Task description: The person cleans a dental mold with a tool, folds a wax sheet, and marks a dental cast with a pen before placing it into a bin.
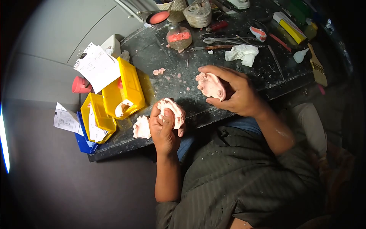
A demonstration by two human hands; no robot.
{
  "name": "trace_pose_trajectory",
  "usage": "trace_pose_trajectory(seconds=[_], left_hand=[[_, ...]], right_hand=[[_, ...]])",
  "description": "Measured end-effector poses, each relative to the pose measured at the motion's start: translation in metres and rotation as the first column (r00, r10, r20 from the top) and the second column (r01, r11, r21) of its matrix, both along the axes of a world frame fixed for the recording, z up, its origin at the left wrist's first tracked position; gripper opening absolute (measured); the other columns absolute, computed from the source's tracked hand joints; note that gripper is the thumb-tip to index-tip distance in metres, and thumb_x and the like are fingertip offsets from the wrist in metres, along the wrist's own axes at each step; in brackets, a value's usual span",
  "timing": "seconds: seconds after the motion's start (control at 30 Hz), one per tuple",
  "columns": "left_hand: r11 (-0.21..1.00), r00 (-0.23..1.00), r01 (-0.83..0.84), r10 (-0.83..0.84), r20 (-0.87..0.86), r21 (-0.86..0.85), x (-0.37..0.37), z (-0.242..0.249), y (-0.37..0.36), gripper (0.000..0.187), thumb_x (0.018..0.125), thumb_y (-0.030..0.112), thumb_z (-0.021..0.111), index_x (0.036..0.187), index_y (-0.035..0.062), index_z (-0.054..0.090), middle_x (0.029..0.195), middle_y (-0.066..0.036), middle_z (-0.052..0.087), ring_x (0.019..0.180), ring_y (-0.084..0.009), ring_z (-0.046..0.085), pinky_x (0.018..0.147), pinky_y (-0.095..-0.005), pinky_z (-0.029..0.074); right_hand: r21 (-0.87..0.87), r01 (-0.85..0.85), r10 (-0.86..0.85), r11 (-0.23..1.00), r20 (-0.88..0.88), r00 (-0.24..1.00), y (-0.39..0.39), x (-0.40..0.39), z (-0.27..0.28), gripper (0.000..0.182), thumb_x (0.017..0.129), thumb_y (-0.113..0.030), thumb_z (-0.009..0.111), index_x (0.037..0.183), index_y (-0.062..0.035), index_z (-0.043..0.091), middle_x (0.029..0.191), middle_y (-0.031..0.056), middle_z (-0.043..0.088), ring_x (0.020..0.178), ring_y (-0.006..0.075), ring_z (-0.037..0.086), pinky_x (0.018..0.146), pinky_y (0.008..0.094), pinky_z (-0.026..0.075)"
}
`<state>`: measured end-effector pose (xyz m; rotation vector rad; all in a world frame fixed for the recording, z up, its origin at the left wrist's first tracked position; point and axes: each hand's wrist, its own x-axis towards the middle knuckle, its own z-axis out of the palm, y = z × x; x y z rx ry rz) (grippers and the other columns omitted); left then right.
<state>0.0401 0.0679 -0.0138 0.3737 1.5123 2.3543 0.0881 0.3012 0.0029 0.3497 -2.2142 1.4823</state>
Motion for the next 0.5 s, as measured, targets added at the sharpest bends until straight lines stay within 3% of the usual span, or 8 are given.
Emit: trace_pose_trajectory(seconds=[0.23,0.3,0.5], left_hand=[[1.000,1.000,-0.013,0.013,-0.010,-0.010,0.0026,0.0009,0.0012,0.037,0.102,0.031,0.059,0.121,-0.0007,0.052,0.079,-0.012,0.062,0.042,-0.0076,0.041,0.037,-0.0201,0.032],[0.999,0.999,0.026,-0.027,0.025,0.042,0.0022,0.0008,-0.0008,0.028,0.102,0.022,0.059,0.118,0.0007,0.050,0.081,-0.014,0.065,0.050,-0.0104,0.050,0.041,-0.0219,0.038],[0.997,0.999,0.047,-0.047,-0.006,0.067,0.0004,-0.0027,-0.0018,0.030,0.102,0.023,0.059,0.120,0.0003,0.049,0.082,-0.015,0.065,0.051,-0.0111,0.051,0.041,-0.0219,0.038]], right_hand=[[0.154,0.064,-0.047,0.986,-0.111,0.993,-0.0019,-0.0025,-0.0016,0.063,0.073,0.000,0.080,0.131,-0.0014,0.059,0.126,0.0153,0.066,0.113,0.0277,0.066,0.096,0.0364,0.053],[0.165,0.069,-0.046,0.984,-0.139,0.989,-0.0021,-0.0030,-0.0021,0.062,0.073,0.000,0.079,0.132,-0.0013,0.059,0.125,0.0153,0.066,0.112,0.0277,0.066,0.095,0.0360,0.053],[0.137,0.077,-0.052,0.988,-0.178,0.983,-0.0030,-0.0025,-0.0047,0.061,0.076,0.000,0.077,0.134,-0.0020,0.056,0.126,0.0152,0.066,0.108,0.0282,0.069,0.092,0.0357,0.055]])
